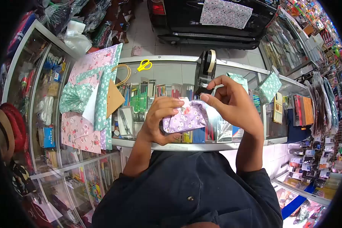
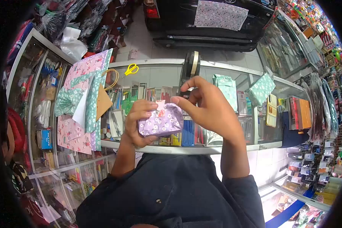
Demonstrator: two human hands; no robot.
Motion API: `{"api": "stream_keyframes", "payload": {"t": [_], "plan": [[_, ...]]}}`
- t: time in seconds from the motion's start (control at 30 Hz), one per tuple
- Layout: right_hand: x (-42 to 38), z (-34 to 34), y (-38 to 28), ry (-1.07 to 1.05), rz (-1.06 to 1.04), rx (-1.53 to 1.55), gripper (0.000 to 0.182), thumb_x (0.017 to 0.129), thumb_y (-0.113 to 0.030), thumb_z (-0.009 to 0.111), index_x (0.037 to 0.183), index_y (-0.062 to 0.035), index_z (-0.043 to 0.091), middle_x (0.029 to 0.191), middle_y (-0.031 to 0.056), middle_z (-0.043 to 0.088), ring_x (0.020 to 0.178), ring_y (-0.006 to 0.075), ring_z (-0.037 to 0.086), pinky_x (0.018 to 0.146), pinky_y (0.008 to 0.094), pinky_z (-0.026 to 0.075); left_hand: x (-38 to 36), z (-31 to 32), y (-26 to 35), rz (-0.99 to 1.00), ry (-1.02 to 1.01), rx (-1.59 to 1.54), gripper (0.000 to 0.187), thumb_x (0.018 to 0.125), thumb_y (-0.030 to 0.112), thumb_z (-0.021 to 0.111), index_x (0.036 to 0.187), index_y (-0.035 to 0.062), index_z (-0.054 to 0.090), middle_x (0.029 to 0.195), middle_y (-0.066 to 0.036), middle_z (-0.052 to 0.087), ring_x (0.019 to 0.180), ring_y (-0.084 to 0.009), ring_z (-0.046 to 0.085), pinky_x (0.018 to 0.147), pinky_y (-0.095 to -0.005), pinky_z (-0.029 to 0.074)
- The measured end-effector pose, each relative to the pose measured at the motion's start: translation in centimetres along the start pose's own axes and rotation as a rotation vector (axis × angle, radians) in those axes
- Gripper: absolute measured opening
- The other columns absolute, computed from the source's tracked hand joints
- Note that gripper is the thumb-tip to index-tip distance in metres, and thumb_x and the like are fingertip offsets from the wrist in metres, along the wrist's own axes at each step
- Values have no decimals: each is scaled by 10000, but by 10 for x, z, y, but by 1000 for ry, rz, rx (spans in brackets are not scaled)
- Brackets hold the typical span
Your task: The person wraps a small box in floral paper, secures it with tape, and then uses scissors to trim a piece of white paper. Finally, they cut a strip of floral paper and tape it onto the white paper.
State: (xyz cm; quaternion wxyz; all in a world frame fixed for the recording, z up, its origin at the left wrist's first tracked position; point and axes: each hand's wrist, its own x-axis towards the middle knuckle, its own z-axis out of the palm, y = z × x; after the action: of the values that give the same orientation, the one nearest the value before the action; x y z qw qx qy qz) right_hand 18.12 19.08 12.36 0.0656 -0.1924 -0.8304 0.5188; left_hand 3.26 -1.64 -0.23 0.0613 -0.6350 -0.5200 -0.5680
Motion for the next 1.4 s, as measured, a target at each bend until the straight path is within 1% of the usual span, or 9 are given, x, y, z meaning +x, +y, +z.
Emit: {"api": "stream_keyframes", "payload": {"t": [0.23, 0.43, 0.57, 0.7, 0.9, 1.03, 1.17, 1.27, 1.4], "plan": [[-15, 4, 21, -58, 7, 68, 379, 904, -167, 824, 1198, -47, 618, 749, -38, 583, 614, 4, 458, 546, 213, 338, -11, 4, -5, -12, 36, -32, 765, 761, 408, 846, 1346, 73, 483, 1362, -223, 599, 1212, -388, 585, 1035, -523, 432], [-23, 0, 30, -159, -204, -177, 833, 709, -388, 947, 1387, -69, 584, 1030, 89, 648, 677, 151, 574, 615, 299, 483, 4, -24, 28, -330, -67, 115, 1054, 627, 399, 948, 1443, 23, 398, 1343, -201, 517, 1260, -371, 516, 1074, -488, 412], [-24, 13, 49, -160, -328, -202, 775, 719, -290, 942, 1356, -48, 575, 1159, 140, 635, 737, 223, 630, 668, 333, 511, 17, -28, 52, -652, -237, 129, 895, 641, 286, 946, 1376, 29, 504, 1280, -196, 591, 1198, -365, 604, 1028, -437, 470], [-28, 17, 47, -182, -383, -159, 708, 724, -199, 931, 1312, -38, 572, 1213, 154, 615, 762, 237, 642, 689, 347, 523, 22, -40, 64, -503, -271, 166, 727, 618, 154, 919, 1260, 12, 610, 1228, -190, 629, 1174, -378, 625, 1017, -423, 488], [-28, 19, 51, -191, -460, 70, 984, 648, -455, 975, 1389, -30, 487, 1267, 114, 571, 896, 225, 625, 685, 351, 523, 9, -51, 69, -284, -86, 248, 660, 578, 33, 853, 1207, 38, 655, 1193, -147, 661, 1158, -355, 636, 1013, -455, 502], [-20, 29, 78, -166, -203, 243, 1291, 564, -650, 948, 1554, -91, 335, 1499, 112, 457, 1042, 187, 644, 610, 261, 469, -15, -53, 57, -202, -40, 179, 632, 582, -9, 875, 1170, 49, 649, 1214, -144, 662, 1218, -368, 630, 1047, -481, 496], [-15, 30, 90, -304, -163, 226, 1344, 593, -470, 1007, 1625, -88, 236, 1587, 168, 391, 1177, 249, 614, 830, 335, 552, -47, -32, 38, -250, 108, -207, 638, 660, 3, 938, 1184, 83, 582, 1249, -152, 636, 1271, -372, 603, 1105, -527, 472], [-16, 38, 101, -532, -282, 485, 1253, 618, -171, 1007, 1616, -43, 260, 1587, 160, 405, 1390, 271, 495, 1162, 383, 401, -69, -14, 38, -408, 230, -550, 562, 713, -12, 903, 1151, 84, 564, 1235, -162, 629, 1279, -377, 593, 1113, -532, 466], [-26, 45, 103, -558, -74, 614, 1206, 550, -112, 1015, 1570, -29, 376, 1509, 107, 489, 1395, 232, 473, 1175, 379, 355, -81, -12, 40, -426, 224, -596, 604, 734, -36, 877, 1233, 83, 559, 1284, -172, 619, 1320, -377, 571, 1123, -520, 457]]}}
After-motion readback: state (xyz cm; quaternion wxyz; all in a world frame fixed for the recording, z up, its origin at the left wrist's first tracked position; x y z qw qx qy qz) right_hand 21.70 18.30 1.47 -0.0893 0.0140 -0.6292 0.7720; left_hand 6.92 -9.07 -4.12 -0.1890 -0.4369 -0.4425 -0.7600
